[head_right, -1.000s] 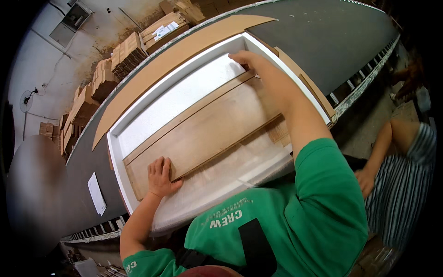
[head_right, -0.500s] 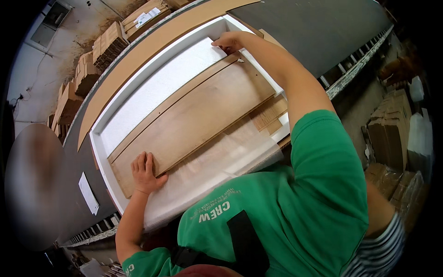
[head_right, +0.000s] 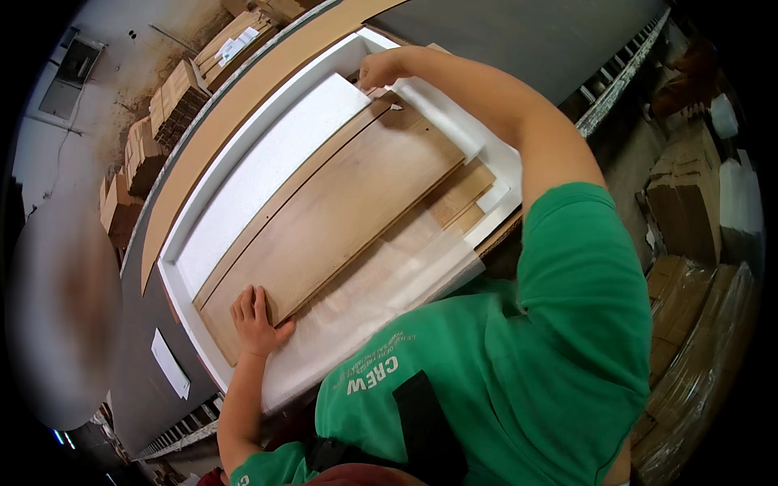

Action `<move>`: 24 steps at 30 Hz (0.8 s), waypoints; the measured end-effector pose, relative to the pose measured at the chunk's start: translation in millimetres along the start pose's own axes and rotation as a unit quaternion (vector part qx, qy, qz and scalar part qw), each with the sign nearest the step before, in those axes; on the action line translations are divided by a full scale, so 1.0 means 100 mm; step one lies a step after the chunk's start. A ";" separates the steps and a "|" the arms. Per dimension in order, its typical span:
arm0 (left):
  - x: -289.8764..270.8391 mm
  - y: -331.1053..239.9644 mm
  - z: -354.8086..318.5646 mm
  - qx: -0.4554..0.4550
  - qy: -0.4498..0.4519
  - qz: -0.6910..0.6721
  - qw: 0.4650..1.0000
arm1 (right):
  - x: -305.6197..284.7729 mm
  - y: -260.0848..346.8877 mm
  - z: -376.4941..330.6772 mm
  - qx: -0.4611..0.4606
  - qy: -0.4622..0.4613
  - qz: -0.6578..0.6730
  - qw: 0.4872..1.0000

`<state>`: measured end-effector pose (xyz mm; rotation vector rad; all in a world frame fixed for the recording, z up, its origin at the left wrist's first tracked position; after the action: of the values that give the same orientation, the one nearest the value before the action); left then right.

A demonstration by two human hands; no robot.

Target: The person packs wooden furniture parts and white foam inserts into a cardboard box on a conveyor belt. They arrange the pieces by hand, layering them with protective foam and plastic wrap, while coworkers assist nearby.

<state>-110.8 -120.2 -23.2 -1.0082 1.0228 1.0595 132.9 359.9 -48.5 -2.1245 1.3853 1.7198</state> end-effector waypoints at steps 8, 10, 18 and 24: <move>-0.01 -0.05 0.03 0.005 -0.015 -0.001 1.000 | 0.10 0.02 -0.69 -0.068 0.099 -0.323 0.939; -0.01 -0.05 0.05 0.000 -0.009 -0.003 1.000 | 0.14 -0.01 -0.65 -0.063 0.075 -0.344 0.934; 0.00 0.00 -0.06 -0.111 0.066 -0.010 0.992 | 0.04 -0.19 -0.48 -0.108 -0.086 -0.379 0.915; -0.14 -0.48 0.42 -0.377 0.190 0.012 0.907 | 0.02 -0.18 -0.71 -0.216 -0.272 -0.395 0.851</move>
<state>-59.9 -91.4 6.0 -1.8926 0.9369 1.3476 197.4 329.9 -32.7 -1.7185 -0.0582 2.0596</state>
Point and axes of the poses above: each hand's wrist, its own z-axis towards the middle knuckle, its own x-axis out of the palm, y = z × x, the point moved 4 cm from there along z, towards the middle knuckle, and after that the axes turned 14 degrees about -z, right-handed, at the moved point
